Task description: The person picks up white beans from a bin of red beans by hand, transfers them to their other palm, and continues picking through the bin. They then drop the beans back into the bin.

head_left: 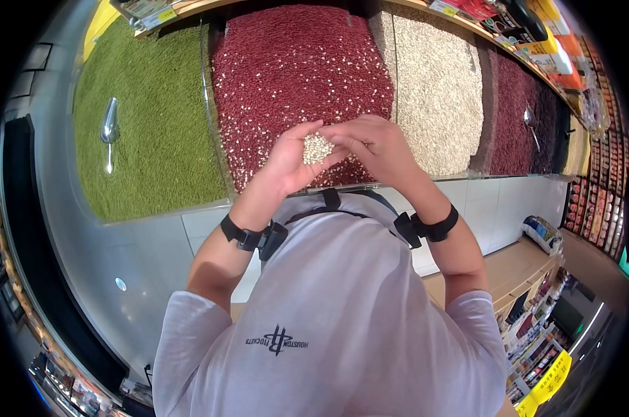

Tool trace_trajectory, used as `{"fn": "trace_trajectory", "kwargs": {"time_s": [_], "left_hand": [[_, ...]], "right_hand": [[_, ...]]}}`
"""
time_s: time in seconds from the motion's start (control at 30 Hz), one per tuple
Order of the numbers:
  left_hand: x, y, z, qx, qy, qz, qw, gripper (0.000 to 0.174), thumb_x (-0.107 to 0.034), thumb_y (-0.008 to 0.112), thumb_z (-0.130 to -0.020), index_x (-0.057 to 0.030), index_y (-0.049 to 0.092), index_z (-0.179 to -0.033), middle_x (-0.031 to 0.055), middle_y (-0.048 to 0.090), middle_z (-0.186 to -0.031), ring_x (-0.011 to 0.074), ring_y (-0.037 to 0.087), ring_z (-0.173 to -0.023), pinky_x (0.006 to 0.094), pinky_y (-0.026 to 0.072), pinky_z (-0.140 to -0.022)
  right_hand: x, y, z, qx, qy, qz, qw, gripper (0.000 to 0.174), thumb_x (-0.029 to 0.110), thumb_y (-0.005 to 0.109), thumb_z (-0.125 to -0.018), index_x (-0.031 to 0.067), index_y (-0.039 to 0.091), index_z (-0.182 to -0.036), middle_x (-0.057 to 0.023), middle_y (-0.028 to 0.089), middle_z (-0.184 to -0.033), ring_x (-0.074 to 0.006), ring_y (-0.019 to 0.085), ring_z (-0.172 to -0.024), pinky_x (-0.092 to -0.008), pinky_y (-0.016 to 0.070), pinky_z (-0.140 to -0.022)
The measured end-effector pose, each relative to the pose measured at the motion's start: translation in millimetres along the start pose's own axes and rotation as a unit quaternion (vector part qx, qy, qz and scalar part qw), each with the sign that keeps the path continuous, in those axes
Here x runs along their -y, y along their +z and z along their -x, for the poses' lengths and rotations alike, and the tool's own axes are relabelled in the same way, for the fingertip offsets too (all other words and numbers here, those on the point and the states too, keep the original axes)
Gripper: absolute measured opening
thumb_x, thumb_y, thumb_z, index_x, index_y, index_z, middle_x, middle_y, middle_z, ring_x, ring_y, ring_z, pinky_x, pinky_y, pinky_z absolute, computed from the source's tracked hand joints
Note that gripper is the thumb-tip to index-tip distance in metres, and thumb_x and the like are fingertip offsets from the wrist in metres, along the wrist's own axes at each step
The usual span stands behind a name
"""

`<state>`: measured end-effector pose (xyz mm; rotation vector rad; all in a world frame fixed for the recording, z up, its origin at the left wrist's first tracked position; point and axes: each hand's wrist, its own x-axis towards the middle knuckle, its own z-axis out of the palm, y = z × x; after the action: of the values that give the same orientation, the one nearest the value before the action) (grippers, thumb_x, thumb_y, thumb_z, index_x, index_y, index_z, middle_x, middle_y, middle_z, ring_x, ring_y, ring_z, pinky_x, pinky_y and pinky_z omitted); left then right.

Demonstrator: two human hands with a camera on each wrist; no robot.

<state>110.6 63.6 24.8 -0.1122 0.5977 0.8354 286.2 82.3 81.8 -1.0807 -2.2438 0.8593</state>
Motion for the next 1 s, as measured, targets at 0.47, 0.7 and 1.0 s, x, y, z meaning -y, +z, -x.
{"fn": "trace_trajectory", "kwargs": {"time_s": [0.47,0.7,1.0], "left_hand": [[-4.1,-18.4,9.3,-0.022,0.003,0.022,1.000,0.037,-0.022,0.046,-0.097,0.0132,0.054,-0.106,0.0257,0.061,-0.106,0.0418,0.060,-0.108,0.0452,0.0508,-0.099],[-6.8,-28.8,18.4,-0.043,0.023,0.047,0.998,0.026,-0.017,0.050,-0.097,0.0075,0.058,-0.100,0.0218,0.063,-0.103,0.0388,0.060,-0.109,0.0421,0.0555,-0.094],[-17.4,-64.0,34.4,-0.110,0.068,0.088,0.988,0.026,-0.012,0.048,-0.096,0.0102,0.057,-0.106,0.0252,0.061,-0.108,0.0401,0.059,-0.110,0.0429,0.0572,-0.091]], "right_hand": [[-12.6,-28.2,6.8,0.026,0.320,-0.546,0.774,0.033,0.022,0.048,-0.100,-0.0001,0.062,-0.120,-0.0077,0.070,-0.096,-0.0065,0.053,-0.074,-0.0199,0.0427,-0.068],[-53.6,-12.0,7.6,0.032,0.334,-0.383,0.861,0.036,0.020,0.049,-0.097,0.0026,0.059,-0.126,-0.0103,0.066,-0.114,-0.0162,0.060,-0.087,-0.0285,0.0476,-0.079],[-115.4,23.4,53.9,0.120,0.271,0.010,0.955,0.017,0.011,0.065,-0.080,0.0032,0.068,-0.095,-0.0152,0.066,-0.091,-0.0311,0.064,-0.087,-0.0397,0.0520,-0.080]]}}
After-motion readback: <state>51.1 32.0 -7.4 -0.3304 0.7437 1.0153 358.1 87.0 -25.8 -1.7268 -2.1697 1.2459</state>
